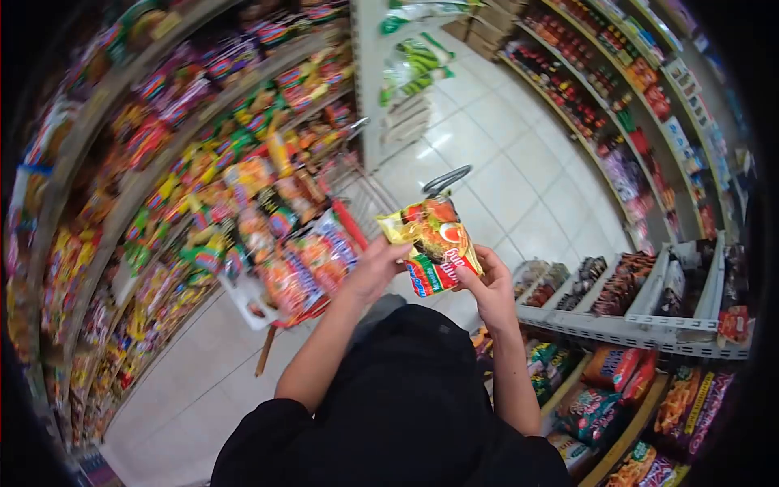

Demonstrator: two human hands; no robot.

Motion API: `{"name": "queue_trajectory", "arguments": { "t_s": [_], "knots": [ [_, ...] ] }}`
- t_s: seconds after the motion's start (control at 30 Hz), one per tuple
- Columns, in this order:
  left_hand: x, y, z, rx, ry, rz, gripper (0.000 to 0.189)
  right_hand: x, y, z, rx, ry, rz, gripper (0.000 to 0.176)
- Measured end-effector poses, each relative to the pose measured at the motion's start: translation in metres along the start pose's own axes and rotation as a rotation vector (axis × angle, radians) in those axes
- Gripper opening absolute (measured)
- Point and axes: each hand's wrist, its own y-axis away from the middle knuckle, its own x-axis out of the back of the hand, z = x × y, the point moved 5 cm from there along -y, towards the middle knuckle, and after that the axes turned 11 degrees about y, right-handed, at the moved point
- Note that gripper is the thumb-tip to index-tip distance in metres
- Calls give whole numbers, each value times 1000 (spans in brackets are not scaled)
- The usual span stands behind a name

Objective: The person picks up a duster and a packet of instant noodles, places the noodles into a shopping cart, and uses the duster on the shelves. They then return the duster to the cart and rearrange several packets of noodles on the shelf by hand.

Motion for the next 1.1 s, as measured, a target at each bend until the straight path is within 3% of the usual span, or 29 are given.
{"name": "queue_trajectory", "arguments": {
  "t_s": [0.1,0.2,0.23,0.37,0.47,0.5,0.63,0.73,0.83,0.93,0.97,1.07,1.1],
  "knots": [
    [-24,-46,22,66,-174,-11,37,30,-34,-23,13,137,34,43],
    [-35,-79,36,37,-57,-27,43,38,-74,-59,57,135,106,42],
    [-38,-84,42,-21,-33,1,32,35,-90,-68,97,114,63,40],
    [-31,-92,70,-220,99,157,54,17,-155,-84,109,217,-158,31],
    [-4,-106,63,-308,95,268,58,-2,-206,-70,8,129,-243,31],
    [-4,-111,70,-331,-57,308,56,-14,-220,-66,-38,86,-283,31],
    [11,-142,95,-470,-81,484,46,-51,-282,-44,-87,292,-580,35],
    [25,-157,112,-544,-185,671,43,-62,-331,-40,134,542,-580,53],
    [31,-170,136,-582,-673,837,43,-79,-374,-55,547,658,-482,62],
    [42,-189,157,-548,-1077,819,45,-109,-409,-45,765,789,-768,56],
    [50,-195,162,-542,-1045,847,49,-116,-422,-36,760,823,-748,50],
    [80,-216,177,-726,-655,952,53,-135,-464,-2,448,654,-821,47],
    [93,-226,183,-847,-438,936,63,-144,-482,13,394,521,-778,42]
  ]
}}
